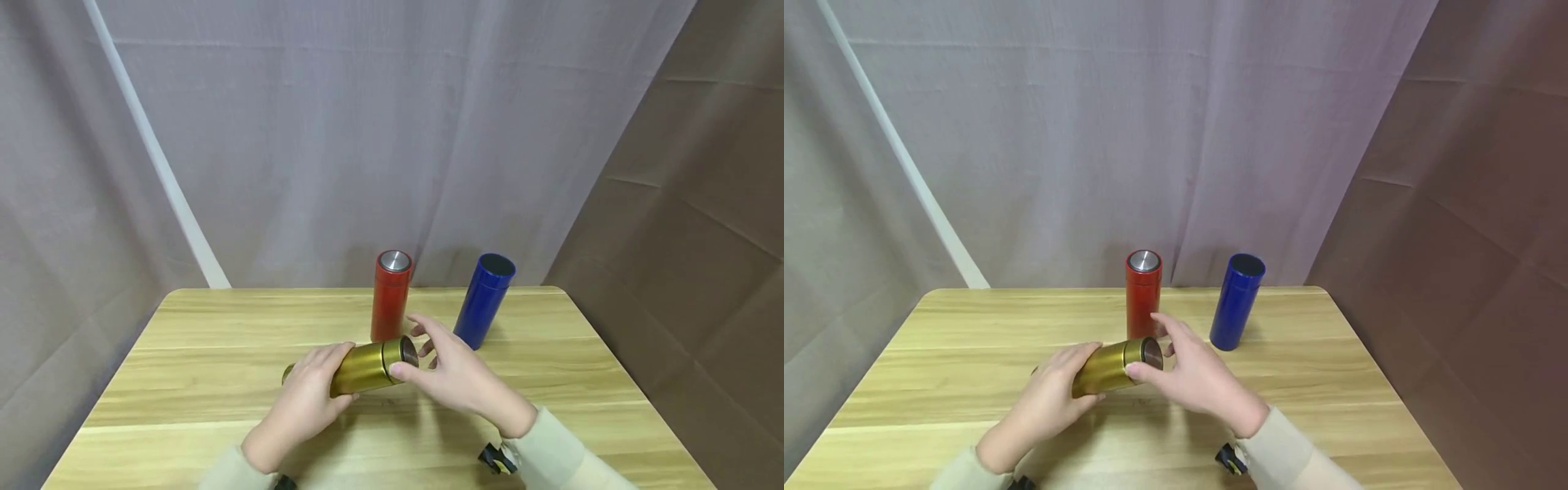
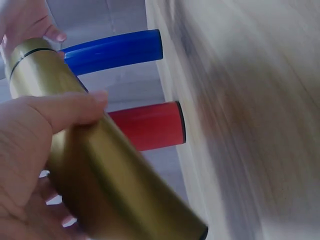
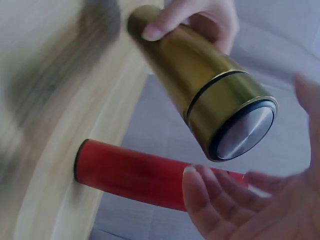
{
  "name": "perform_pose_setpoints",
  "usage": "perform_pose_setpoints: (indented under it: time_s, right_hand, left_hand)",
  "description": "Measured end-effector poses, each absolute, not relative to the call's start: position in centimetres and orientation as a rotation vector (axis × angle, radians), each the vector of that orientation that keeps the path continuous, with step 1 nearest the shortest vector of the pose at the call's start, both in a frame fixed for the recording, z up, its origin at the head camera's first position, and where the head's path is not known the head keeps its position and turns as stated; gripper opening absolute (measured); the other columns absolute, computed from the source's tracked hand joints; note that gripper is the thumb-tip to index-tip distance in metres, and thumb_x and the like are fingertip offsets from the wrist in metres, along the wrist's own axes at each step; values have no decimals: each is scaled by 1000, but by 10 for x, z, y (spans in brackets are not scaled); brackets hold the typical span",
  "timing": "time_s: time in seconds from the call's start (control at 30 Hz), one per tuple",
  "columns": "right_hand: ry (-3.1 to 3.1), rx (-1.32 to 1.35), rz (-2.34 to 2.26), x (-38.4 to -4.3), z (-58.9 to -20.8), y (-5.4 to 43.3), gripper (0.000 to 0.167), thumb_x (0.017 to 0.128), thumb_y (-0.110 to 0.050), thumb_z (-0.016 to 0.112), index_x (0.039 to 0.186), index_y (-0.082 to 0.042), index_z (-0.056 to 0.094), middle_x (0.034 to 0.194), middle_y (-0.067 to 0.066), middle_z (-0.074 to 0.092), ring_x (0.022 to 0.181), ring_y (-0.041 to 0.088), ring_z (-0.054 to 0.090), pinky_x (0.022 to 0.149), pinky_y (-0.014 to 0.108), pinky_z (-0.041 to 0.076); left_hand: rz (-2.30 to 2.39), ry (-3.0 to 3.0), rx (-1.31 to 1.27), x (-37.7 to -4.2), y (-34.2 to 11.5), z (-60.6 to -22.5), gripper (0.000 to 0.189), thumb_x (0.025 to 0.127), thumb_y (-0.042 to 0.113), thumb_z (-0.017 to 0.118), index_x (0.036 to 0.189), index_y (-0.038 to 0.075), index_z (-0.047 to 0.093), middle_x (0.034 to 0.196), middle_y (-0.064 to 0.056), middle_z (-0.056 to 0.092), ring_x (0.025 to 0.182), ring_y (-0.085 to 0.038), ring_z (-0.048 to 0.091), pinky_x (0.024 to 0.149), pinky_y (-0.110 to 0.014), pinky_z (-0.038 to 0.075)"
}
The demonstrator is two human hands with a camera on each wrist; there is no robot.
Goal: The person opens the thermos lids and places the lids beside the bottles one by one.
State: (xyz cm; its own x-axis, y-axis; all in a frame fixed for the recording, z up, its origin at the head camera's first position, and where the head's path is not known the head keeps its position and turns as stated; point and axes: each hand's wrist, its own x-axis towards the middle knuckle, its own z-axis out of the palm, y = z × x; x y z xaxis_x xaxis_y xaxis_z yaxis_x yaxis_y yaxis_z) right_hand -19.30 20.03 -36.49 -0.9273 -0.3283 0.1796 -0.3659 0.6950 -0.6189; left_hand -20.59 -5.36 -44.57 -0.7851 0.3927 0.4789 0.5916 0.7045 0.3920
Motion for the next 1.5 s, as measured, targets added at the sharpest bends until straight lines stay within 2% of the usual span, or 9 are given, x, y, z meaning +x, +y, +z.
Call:
perform_pose_setpoints:
  time_s: [0.17, 0.4, 0.57, 0.83, 0.97, 1.07, 1.2, 1.33, 1.5]
  right_hand:
    - [-2872, 359, 1003, -191, -373, 196, 70, 80, -74, 55, 133, -27, 51, 101, -8, 62, 78, 7, 58, 66, 30, 49]
    - [-2843, 412, 1049, -190, -381, 195, 61, 80, -70, 59, 118, -24, 57, 74, -9, 59, 64, 8, 55, 58, 28, 48]
    - [-2786, 558, 1158, -191, -385, 199, 58, 80, -61, 67, 125, -28, 53, 85, -11, 61, 74, 8, 59, 63, 28, 52]
    - [-2647, 961, 988, -193, -390, 201, 77, 83, -15, 77, 145, -30, 34, 130, -13, 45, 104, 8, 54, 80, 29, 53]
    - [-2701, 843, 1071, -192, -390, 198, 92, 78, -38, 80, 151, -35, 23, 138, -12, 40, 108, 7, 53, 83, 34, 53]
    - [-2761, 681, 1159, -192, -390, 196, 93, 75, -58, 74, 150, -36, 23, 134, -9, 45, 103, 8, 55, 80, 33, 53]
    - [-2819, 528, 1138, -193, -390, 194, 71, 85, -63, 60, 143, -28, 38, 111, -8, 60, 90, 8, 58, 72, 30, 52]
    - [-2867, 481, 1039, -194, -391, 192, 59, 91, -64, 49, 131, -21, 52, 90, -11, 62, 78, 6, 58, 69, 30, 49]
    - [-2887, 495, 1101, -195, -392, 192, 55, 87, -67, 52, 119, -23, 57, 84, -10, 59, 75, 8, 57, 63, 28, 48]
  left_hand:
    - [-665, -2524, -744, -204, -54, -443, 82, 66, 27, 88, 138, 15, 50, 128, -4, 59, 116, -25, 54, 101, -45, 40]
    - [-629, -2472, -768, -203, -55, -439, 82, 63, 21, 88, 137, 12, 52, 126, -5, 59, 116, -24, 53, 108, -46, 30]
    - [-630, -2435, -780, -205, -58, -437, 82, 61, 18, 89, 135, 11, 54, 125, -5, 61, 114, -25, 54, 105, -45, 32]
    - [-644, -2475, -777, -206, -65, -436, 81, 61, 16, 89, 134, 10, 54, 125, -5, 61, 113, -27, 55, 102, -45, 35]
    - [-652, -2503, -767, -206, -65, -436, 82, 63, 18, 89, 136, 11, 53, 126, -4, 61, 114, -27, 54, 103, -46, 34]
    - [-644, -2501, -772, -205, -65, -437, 83, 63, 18, 89, 137, 12, 52, 128, -4, 60, 115, -26, 54, 104, -45, 33]
    - [-623, -2476, -783, -205, -65, -437, 83, 63, 18, 88, 137, 12, 52, 129, -3, 59, 116, -26, 52, 105, -44, 32]
    - [-612, -2447, -786, -205, -65, -437, 83, 62, 17, 88, 137, 12, 52, 128, -4, 58, 116, -27, 52, 104, -44, 32]
    - [-630, -2427, -780, -205, -66, -438, 83, 62, 14, 88, 137, 13, 53, 128, -6, 55, 116, -29, 51, 103, -46, 33]
